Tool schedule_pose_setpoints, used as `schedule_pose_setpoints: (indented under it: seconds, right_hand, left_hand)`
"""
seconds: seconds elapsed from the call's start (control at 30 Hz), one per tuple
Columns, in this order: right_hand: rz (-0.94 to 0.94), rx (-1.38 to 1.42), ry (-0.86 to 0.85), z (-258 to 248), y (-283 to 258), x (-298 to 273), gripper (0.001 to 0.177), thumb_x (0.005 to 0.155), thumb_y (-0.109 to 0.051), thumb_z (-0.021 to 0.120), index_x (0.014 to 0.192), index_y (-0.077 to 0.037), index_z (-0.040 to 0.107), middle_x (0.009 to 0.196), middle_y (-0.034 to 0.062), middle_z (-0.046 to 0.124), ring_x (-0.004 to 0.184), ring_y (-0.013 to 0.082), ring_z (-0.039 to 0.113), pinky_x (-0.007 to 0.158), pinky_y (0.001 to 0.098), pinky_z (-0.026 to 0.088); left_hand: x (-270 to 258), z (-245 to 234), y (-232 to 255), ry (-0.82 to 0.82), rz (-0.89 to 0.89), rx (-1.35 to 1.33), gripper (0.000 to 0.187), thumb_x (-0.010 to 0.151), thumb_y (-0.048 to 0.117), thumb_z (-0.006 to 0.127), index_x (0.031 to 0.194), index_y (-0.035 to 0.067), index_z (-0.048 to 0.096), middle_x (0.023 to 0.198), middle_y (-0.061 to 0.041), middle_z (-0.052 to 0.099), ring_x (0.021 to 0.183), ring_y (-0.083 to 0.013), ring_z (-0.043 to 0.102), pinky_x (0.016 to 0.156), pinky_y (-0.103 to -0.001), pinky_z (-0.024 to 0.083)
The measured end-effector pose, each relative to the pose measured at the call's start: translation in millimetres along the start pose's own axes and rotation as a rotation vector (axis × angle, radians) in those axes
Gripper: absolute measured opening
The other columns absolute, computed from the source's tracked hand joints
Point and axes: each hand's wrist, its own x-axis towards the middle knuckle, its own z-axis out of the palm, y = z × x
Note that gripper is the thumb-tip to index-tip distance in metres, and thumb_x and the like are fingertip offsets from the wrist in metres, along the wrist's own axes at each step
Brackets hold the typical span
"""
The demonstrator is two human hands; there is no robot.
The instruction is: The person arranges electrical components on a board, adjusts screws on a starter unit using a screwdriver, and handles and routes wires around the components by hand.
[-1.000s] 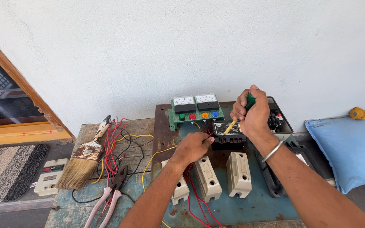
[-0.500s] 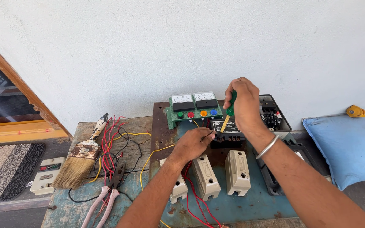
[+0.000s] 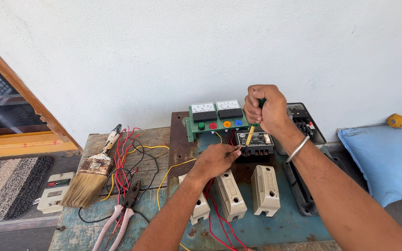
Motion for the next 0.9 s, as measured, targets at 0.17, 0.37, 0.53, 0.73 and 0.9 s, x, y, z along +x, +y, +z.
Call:
schedule_pose_setpoints:
  seconds: [0.17,0.37,0.53,0.73,0.9]
  right_hand:
    - [-0.088,-0.212,0.219,22.0,-1.9,-5.9,0.023,0.090,-0.016,0.044,0.068,-0.010,0.048,0.055,0.0029,0.050,0.045,0.0123,0.046,0.042,0.0304,0.041]
    - [-0.316,-0.227,0.404,45.5,10.8,-25.8,0.027,0.101,-0.019,0.044,0.076,-0.010,0.046,0.061,-0.0010,0.045,0.050,0.0071,0.039,0.044,0.0262,0.035]
    - [-0.332,-0.171,0.356,42.6,22.9,-17.4,0.032,0.097,-0.015,0.044,0.066,-0.009,0.042,0.053,-0.0011,0.039,0.045,0.0067,0.032,0.040,0.0259,0.026]
    - [-0.156,-0.014,-0.045,2.2,22.4,-4.2,0.033,0.095,-0.014,0.046,0.063,-0.011,0.040,0.050,-0.0008,0.037,0.042,0.0092,0.029,0.037,0.0268,0.024]
    - [-0.292,-0.506,-0.207,6.4,-2.7,0.3,0.034,0.102,-0.017,0.054,0.069,-0.008,0.046,0.054,0.0054,0.045,0.045,0.0172,0.041,0.042,0.0340,0.039]
  left_hand:
    - [1.4,2.4,-2.4,-0.034,-0.017,0.035,0.039,0.099,0.045,0.058,0.114,0.015,0.078,0.078,-0.015,0.074,0.081,-0.0323,0.073,0.081,-0.047,0.055]
    - [2.9,4.5,-4.4,-0.027,-0.026,-0.021,0.037,0.098,0.045,0.060,0.110,0.015,0.078,0.078,-0.015,0.074,0.078,-0.0315,0.074,0.079,-0.046,0.055]
    - [-0.3,-1.3,2.1,-0.078,-0.083,-0.004,0.040,0.099,0.047,0.059,0.105,0.013,0.080,0.077,-0.017,0.074,0.076,-0.0328,0.074,0.078,-0.046,0.055]
    - [2.6,1.2,-1.4,-0.042,-0.081,-0.010,0.037,0.097,0.047,0.060,0.110,0.018,0.078,0.080,-0.014,0.075,0.079,-0.0313,0.074,0.079,-0.047,0.056]
    - [0.2,-2.2,1.9,-0.052,-0.069,-0.001,0.036,0.097,0.045,0.059,0.111,0.018,0.079,0.079,-0.015,0.075,0.079,-0.0323,0.075,0.081,-0.047,0.055]
